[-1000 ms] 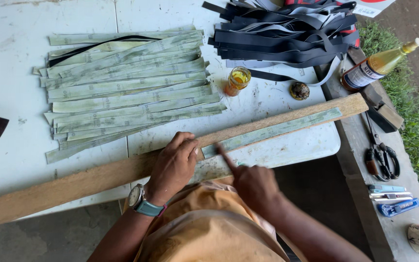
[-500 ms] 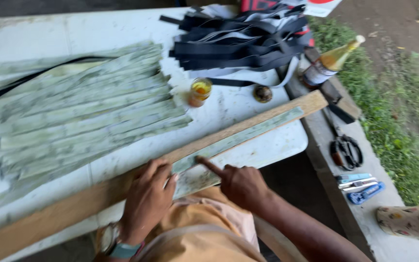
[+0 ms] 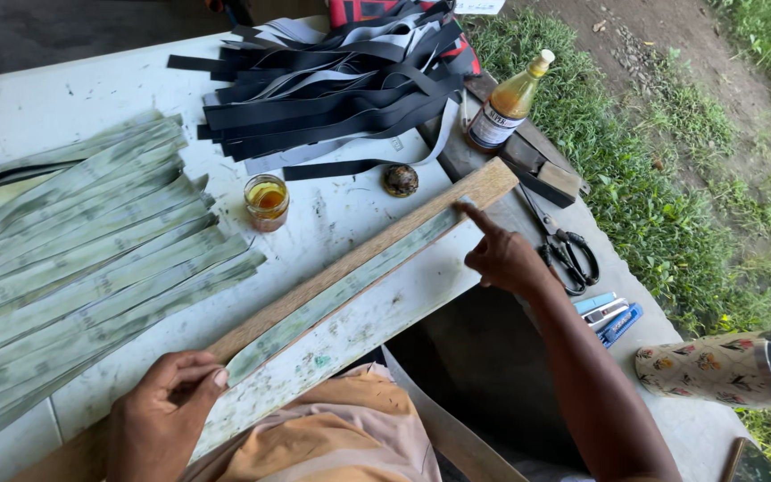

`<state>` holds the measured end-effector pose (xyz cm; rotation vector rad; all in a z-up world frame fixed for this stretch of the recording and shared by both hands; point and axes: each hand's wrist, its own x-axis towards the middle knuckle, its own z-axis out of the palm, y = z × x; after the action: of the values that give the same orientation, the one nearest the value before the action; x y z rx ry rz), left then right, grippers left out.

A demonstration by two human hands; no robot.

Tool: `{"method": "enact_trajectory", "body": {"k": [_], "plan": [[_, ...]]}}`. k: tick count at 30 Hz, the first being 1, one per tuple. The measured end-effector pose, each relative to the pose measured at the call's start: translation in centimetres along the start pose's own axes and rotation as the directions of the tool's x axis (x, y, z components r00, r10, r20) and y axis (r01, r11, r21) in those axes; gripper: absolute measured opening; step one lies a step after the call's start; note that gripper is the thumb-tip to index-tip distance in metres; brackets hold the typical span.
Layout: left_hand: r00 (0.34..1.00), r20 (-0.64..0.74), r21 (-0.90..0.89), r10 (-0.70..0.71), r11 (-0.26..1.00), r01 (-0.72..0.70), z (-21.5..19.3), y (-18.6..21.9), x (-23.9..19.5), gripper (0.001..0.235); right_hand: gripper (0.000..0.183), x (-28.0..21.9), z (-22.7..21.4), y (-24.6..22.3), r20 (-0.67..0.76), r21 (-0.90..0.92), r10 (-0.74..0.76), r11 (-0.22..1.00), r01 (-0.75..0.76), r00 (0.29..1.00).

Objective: The person assembles rubber strips by applying adhesive from a small jar, then pressing a black rubber strip onto a light-colored strip using a wooden block as a guide. The person repeatedly picks up strips, applies adhesive, and joins them, stacking the finished pieces on the table.

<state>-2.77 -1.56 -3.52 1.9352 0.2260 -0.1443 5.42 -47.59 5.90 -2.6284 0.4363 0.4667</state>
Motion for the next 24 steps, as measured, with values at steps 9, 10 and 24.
{"method": "enact_trajectory", "body": {"k": [9, 10, 24], "plan": [[0.995, 0.053, -0.085, -0.089, 0.992, 0.093, 0.1, -1.8, 0.1, 0.032, 0.086, -0.6, 0.1, -0.9, -0.181, -0.749, -0.190, 0.662, -0.010, 0.965], [0.996, 0.058, -0.102, -0.061, 0.993, 0.067, 0.1, -1.8, 0.1, 0.032, 0.079, -0.6, -0.1, -1.0, -0.156, -0.762, -0.186, 0.648, 0.002, 0.970], [0.999, 0.012, -0.094, 0.040, 0.995, -0.039, -0.3, 1.1, -0.1, 0.035, 0.028, 4.0, 7.0, -23.6, -0.133, -0.518, -0.820, 0.536, 0.667, 0.556]]}}
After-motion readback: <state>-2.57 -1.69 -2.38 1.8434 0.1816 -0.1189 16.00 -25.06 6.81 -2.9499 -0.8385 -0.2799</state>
